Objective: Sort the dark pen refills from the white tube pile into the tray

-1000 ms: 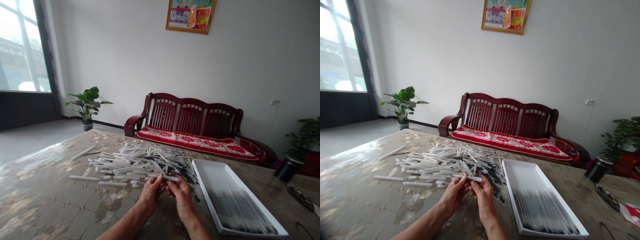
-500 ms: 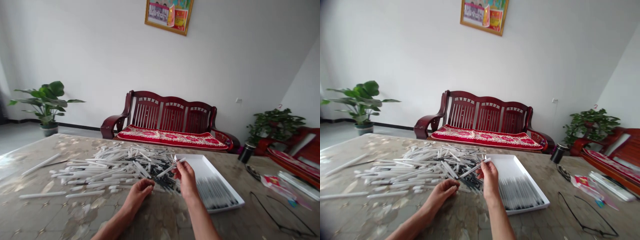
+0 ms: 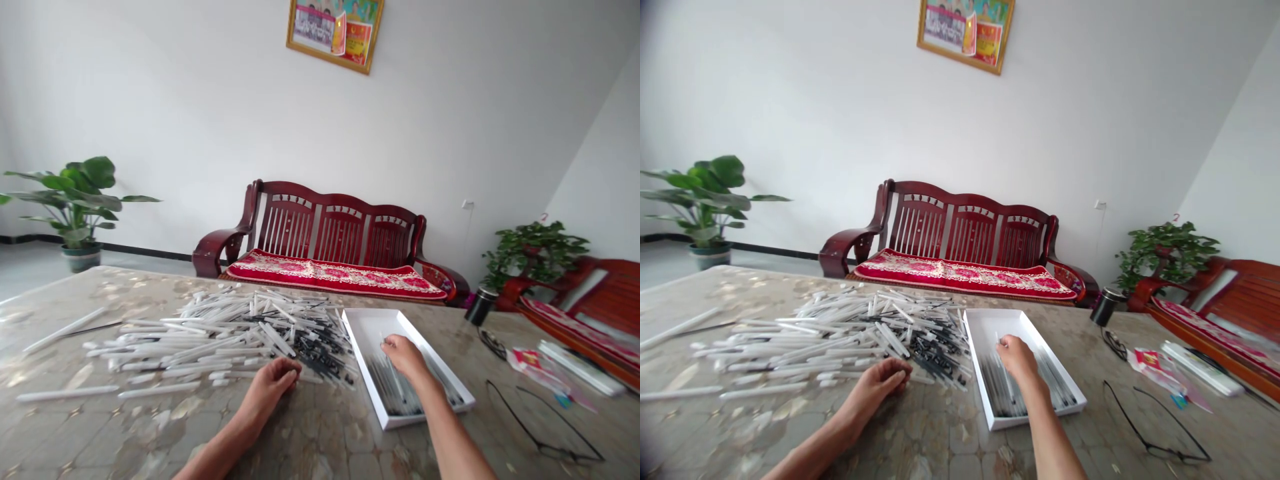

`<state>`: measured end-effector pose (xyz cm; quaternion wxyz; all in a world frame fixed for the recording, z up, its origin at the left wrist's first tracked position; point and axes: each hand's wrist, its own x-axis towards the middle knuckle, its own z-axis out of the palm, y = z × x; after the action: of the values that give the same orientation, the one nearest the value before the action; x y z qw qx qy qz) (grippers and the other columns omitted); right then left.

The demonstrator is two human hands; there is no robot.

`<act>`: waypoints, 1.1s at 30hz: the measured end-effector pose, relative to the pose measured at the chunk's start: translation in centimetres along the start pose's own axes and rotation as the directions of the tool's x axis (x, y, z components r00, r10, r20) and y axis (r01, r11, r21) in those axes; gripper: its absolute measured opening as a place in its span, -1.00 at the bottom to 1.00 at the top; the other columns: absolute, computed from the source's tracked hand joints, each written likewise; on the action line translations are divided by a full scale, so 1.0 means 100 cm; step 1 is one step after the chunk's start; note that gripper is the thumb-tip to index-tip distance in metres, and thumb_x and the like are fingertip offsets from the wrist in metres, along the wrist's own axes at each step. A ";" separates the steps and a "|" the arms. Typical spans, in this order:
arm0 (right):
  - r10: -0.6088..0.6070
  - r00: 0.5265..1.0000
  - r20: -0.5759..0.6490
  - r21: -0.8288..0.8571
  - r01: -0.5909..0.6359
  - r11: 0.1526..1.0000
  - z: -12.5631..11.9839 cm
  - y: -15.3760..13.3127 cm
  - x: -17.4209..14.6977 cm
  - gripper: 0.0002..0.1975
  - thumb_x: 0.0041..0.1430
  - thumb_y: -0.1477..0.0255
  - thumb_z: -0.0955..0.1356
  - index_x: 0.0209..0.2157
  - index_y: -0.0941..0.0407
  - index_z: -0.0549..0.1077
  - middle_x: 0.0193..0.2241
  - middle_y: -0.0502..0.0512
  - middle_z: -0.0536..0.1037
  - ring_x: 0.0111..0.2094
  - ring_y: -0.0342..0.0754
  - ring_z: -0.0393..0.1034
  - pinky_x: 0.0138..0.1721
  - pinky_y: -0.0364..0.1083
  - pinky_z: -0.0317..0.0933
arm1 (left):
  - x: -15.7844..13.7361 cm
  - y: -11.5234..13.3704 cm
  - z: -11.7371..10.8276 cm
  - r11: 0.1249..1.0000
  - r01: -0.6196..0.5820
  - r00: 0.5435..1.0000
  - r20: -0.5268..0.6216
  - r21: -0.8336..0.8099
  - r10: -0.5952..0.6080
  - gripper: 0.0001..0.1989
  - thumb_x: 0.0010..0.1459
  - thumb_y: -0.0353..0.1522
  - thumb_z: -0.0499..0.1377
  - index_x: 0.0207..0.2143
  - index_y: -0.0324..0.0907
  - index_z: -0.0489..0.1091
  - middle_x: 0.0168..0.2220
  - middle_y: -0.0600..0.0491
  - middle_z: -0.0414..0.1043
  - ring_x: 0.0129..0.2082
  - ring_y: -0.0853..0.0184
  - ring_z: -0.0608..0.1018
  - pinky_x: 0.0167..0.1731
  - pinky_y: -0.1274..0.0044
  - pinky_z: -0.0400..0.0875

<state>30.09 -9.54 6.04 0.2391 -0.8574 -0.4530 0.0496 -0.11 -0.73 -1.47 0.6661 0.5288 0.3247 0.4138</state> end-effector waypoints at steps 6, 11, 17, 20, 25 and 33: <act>-0.012 0.993 0.115 -0.151 0.029 0.988 0.018 0.003 -0.011 -0.83 0.09 0.43 0.32 -0.53 0.10 0.50 -0.60 0.02 0.52 -0.49 -0.09 0.41 -0.46 -0.17 0.00 | 0.001 0.001 0.001 0.998 0.042 0.999 -0.011 -0.050 -0.042 -0.64 -0.32 -0.18 0.46 -0.49 -0.21 0.52 -0.56 0.10 0.47 -0.54 0.41 0.44 -0.47 0.59 0.31; -0.019 0.989 0.143 -0.209 0.049 0.977 0.024 0.002 -0.018 -0.82 0.13 0.40 0.32 -0.50 0.09 0.53 -0.61 0.02 0.53 -0.51 -0.09 0.42 -0.47 -0.17 0.00 | 0.000 0.003 0.001 0.996 0.063 0.998 -0.014 -0.069 -0.064 -0.64 -0.33 -0.18 0.45 -0.50 -0.20 0.50 -0.56 0.10 0.46 -0.52 0.38 0.47 -0.44 0.57 0.35; -0.021 0.991 0.129 -0.304 0.060 0.951 0.016 -0.002 -0.023 -0.83 0.13 0.46 0.31 -0.45 0.09 0.55 -0.40 0.16 0.63 -0.32 0.02 0.51 -0.43 -0.14 0.03 | -0.003 0.007 0.001 1.000 0.010 0.992 -0.127 0.022 -0.008 -0.72 -0.21 -0.17 0.33 -0.48 -0.17 0.48 -0.53 0.08 0.48 -0.45 0.29 0.52 -0.51 0.57 0.33; -0.045 0.994 0.098 -0.331 0.075 0.941 0.010 -0.018 -0.026 -0.81 0.17 0.42 0.29 -0.34 0.05 0.57 -0.29 0.19 0.65 -0.24 0.06 0.52 -0.40 -0.13 0.05 | -0.004 0.009 -0.001 0.986 -0.018 0.983 -0.176 0.167 0.047 -0.82 -0.12 -0.23 0.25 -0.46 -0.14 0.48 -0.50 0.08 0.50 -0.45 0.26 0.54 -0.56 0.58 0.30; -0.210 0.968 0.139 -0.177 0.233 0.956 0.023 -0.072 -0.046 -0.81 0.17 0.41 0.30 -0.27 -0.02 0.57 -0.27 0.05 0.66 -0.21 -0.02 0.52 -0.32 -0.16 0.13 | -0.006 0.010 -0.004 0.904 -0.079 0.964 -0.198 0.419 0.176 -0.89 0.00 -0.39 0.16 -0.42 -0.11 0.49 -0.47 0.07 0.54 -0.50 0.30 0.52 -0.47 0.57 0.29; -0.396 0.865 0.309 -0.285 0.482 0.829 0.066 -0.115 -0.077 -0.82 0.12 0.52 0.34 -0.25 0.05 0.54 -0.17 0.11 0.57 -0.12 0.02 0.49 -0.20 -0.14 0.19 | -0.016 0.019 -0.001 0.742 -0.048 0.960 -0.175 0.669 0.219 -0.84 0.00 -0.50 0.11 -0.41 -0.09 0.43 -0.46 0.08 0.54 -0.43 0.31 0.51 -0.40 0.56 0.17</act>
<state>14.89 -7.79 4.43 0.0309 -0.7457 -0.6654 0.0125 -1.34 -1.90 0.32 0.3608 0.6966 0.4891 0.3811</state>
